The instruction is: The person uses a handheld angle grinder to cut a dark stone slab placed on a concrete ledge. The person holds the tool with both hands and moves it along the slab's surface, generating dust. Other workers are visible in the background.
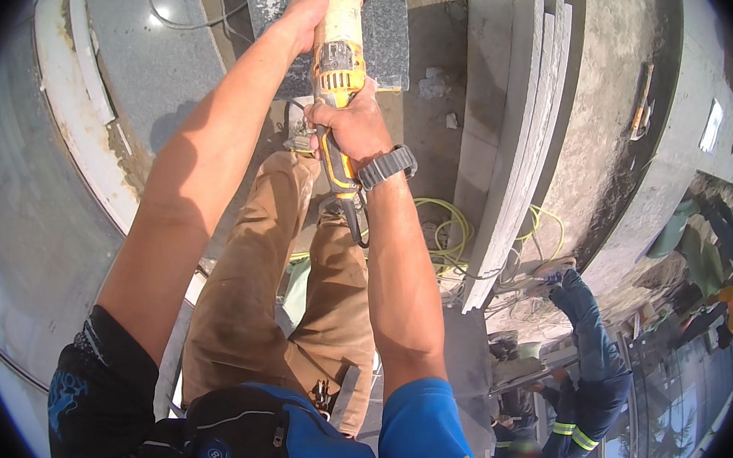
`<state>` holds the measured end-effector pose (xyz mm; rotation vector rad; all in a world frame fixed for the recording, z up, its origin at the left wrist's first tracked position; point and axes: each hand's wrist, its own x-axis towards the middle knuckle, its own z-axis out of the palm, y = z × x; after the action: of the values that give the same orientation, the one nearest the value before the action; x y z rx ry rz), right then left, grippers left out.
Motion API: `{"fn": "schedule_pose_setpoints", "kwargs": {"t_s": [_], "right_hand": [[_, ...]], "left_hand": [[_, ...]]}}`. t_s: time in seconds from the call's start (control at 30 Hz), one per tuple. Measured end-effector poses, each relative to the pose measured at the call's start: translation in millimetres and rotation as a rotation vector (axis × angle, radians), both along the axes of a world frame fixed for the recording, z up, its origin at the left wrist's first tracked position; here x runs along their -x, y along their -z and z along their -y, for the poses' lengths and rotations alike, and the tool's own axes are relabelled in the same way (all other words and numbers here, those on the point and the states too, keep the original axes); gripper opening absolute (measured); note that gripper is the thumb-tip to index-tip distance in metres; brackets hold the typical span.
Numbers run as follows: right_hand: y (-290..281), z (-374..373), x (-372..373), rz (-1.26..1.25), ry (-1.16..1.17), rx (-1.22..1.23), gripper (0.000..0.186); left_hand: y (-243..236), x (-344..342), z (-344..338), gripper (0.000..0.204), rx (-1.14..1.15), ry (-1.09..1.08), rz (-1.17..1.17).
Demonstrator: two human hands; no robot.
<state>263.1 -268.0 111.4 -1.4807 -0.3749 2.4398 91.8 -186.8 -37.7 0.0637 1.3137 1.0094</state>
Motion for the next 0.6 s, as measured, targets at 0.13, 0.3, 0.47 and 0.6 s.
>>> {"fn": "schedule_pose_setpoints", "kwargs": {"t_s": [0.13, 0.3, 0.47, 0.6], "right_hand": [[6.8, -12.1, 1.0, -0.048, 0.011, 0.006, 0.058], [15.3, -22.1, 11.3, -0.087, 0.057, 0.004, 0.061], [31.4, -28.4, 9.1, -0.153, 0.032, -0.02, 0.061], [18.7, -27.7, 8.1, -0.119, 0.019, 0.001, 0.058]], "left_hand": [[-2.5, 1.4, -11.0, 0.039, -0.014, 0.074, -0.092], [6.9, 8.3, -31.5, 0.039, -0.069, 0.122, -0.166], [9.1, 12.3, -42.6, 0.04, -0.091, 0.147, -0.197], [3.7, 7.9, -36.3, 0.04, -0.078, 0.158, -0.193]]}}
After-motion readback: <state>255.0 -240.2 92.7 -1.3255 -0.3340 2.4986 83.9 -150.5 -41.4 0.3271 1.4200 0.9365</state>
